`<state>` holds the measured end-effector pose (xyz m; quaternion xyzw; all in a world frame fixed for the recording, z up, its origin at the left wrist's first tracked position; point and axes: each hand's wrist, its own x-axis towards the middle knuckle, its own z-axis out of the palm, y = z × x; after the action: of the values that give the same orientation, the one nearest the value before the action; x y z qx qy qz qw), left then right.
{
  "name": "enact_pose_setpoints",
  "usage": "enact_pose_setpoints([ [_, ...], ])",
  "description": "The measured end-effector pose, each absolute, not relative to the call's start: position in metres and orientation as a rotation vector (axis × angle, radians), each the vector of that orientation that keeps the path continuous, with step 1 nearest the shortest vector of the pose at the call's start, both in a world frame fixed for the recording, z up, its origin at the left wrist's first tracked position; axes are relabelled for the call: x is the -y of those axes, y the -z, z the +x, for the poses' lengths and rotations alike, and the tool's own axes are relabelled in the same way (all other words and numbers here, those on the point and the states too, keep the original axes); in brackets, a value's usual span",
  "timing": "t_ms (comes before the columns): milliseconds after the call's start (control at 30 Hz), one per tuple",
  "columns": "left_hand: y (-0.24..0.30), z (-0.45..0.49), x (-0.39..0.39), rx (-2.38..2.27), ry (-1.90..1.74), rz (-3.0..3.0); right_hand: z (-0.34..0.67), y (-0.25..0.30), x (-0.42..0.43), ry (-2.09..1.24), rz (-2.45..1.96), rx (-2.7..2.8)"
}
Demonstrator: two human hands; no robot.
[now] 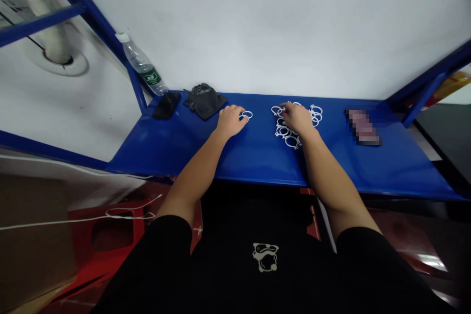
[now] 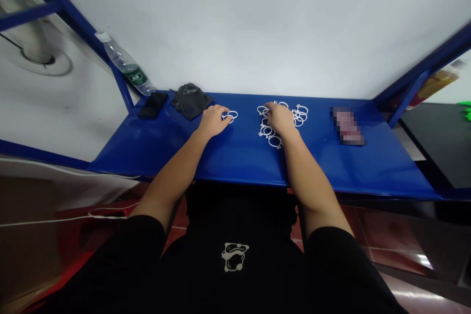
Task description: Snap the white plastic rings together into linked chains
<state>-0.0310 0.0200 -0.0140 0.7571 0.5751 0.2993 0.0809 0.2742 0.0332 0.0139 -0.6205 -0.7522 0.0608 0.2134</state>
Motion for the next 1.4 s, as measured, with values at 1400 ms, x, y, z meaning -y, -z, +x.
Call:
enact_pose_setpoints([
  [1400,0.004,-0.024,-0.015,-1.530,-1.016,2.271,0.177,-0.003,0.031,-0.532,-0.601,2.649],
])
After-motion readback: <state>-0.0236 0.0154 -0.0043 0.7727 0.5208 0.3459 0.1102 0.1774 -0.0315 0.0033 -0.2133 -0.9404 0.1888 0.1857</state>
